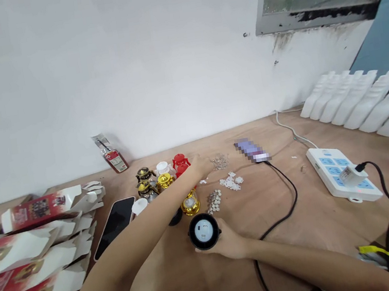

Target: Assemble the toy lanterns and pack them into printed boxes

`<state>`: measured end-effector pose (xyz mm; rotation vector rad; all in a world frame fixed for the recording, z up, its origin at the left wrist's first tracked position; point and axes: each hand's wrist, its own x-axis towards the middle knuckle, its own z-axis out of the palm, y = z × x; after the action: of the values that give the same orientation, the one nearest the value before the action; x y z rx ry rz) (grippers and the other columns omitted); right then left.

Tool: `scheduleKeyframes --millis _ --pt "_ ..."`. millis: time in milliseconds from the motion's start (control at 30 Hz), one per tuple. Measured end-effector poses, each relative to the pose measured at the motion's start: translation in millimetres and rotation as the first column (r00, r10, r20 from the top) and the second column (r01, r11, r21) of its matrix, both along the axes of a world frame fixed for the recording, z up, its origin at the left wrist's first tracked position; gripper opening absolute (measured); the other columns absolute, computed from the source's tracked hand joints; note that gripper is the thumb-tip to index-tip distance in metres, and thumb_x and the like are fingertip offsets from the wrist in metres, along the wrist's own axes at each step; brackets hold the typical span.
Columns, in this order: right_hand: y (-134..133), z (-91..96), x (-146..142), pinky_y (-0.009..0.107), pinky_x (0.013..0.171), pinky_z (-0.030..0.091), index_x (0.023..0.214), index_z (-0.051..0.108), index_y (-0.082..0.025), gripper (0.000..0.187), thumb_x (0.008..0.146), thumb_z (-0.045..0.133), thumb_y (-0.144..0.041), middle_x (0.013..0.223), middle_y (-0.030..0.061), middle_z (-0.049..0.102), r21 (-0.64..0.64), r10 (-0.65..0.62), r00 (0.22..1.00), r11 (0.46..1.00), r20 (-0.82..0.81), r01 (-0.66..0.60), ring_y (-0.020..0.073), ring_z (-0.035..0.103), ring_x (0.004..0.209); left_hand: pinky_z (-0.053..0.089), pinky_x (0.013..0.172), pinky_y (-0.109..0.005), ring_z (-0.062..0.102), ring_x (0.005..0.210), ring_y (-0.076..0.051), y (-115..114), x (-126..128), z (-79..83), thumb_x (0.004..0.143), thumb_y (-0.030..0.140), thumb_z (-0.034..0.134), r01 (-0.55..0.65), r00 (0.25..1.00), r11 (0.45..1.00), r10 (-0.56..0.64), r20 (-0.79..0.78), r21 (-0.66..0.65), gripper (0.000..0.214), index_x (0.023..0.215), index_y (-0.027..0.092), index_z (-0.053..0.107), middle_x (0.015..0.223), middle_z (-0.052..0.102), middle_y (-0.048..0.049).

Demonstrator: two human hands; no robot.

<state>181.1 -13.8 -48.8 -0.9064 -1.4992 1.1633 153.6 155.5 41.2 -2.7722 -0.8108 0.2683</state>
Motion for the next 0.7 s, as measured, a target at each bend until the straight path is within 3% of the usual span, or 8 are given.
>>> scheduleKeyframes --millis 200,333,433,533,600,700 --pt "-1 2.0 -1 0.032 0.083 0.049 0.094 0.064 -0.020 0.040 0.057 0.078 -0.029 0.092 0.0010 0.067 -0.052 -0.004 0.999 0.999 -0.038 0.002 0.0184 0.061 0.087 0.045 0.083 -0.040 0.065 0.091 -0.027 4 -2 -0.8 0.073 0.001 0.057 -0.023 1.000 1.000 0.023 -0.010 0.005 0.018 0.084 0.010 0.068 0.094 0.070 -0.0182" --pt "-1 1.6 -1 0.032 0.082 0.049 0.089 0.063 -0.019 0.036 0.058 0.077 -0.028 0.089 0.0013 0.066 -0.071 -0.020 0.999 0.997 -0.044 0.017 0.0178 0.060 0.085 0.044 0.083 -0.036 0.064 0.093 -0.026 3 2 7.3 0.070 0.004 0.063 -0.019 1.000 1.000 0.019 0.006 0.003 0.015 0.082 0.010 0.068 0.093 0.070 -0.0173" --pt "-1 1.2 0 0.032 0.079 0.049 0.085 0.061 -0.019 0.034 0.057 0.077 -0.029 0.085 0.0015 0.066 -0.103 -0.010 0.998 0.995 -0.058 0.004 0.0171 0.059 0.081 0.043 0.083 -0.036 0.063 0.093 -0.026 -9 0 26.3 0.074 0.007 0.058 -0.013 0.999 1.000 0.012 0.040 0.017 0.013 0.084 0.010 0.066 0.093 0.069 -0.0160" --pt "-1 1.3 0 0.032 0.078 0.048 0.083 0.062 -0.018 0.033 0.056 0.077 -0.029 0.081 0.0015 0.065 -0.156 -0.019 0.997 0.988 -0.069 0.008 0.0164 0.058 0.079 0.042 0.078 -0.034 0.063 0.086 -0.022 -36 -19 55.5 0.083 0.015 0.049 0.025 0.996 1.000 -0.023 0.091 -0.012 0.017 0.082 0.013 0.066 0.087 0.070 -0.0102" --pt "-2 1.0 0 0.032 0.079 0.048 0.083 0.062 -0.017 0.034 0.056 0.078 -0.028 0.081 0.0014 0.065 -0.185 -0.027 0.996 0.983 -0.083 0.011 0.0161 0.058 0.078 0.041 0.070 -0.028 0.062 0.079 -0.018 -61 -41 75.2 0.083 0.019 0.050 0.097 0.976 0.983 -0.063 0.210 -0.156 0.016 0.081 0.016 0.066 0.083 0.069 -0.0057" --pt "-2 -0.2 -1 0.031 0.077 0.047 0.082 0.062 -0.017 0.033 0.056 0.078 -0.030 0.078 0.0001 0.064 -0.204 -0.010 0.995 0.979 -0.096 -0.010 0.0153 0.057 0.075 0.039 0.064 -0.023 0.060 0.072 -0.013 -98 -78 94.5 0.084 0.023 0.054 0.172 0.952 0.904 -0.049 0.303 -0.393 0.014 0.080 0.018 0.066 0.079 0.067 -0.0002"
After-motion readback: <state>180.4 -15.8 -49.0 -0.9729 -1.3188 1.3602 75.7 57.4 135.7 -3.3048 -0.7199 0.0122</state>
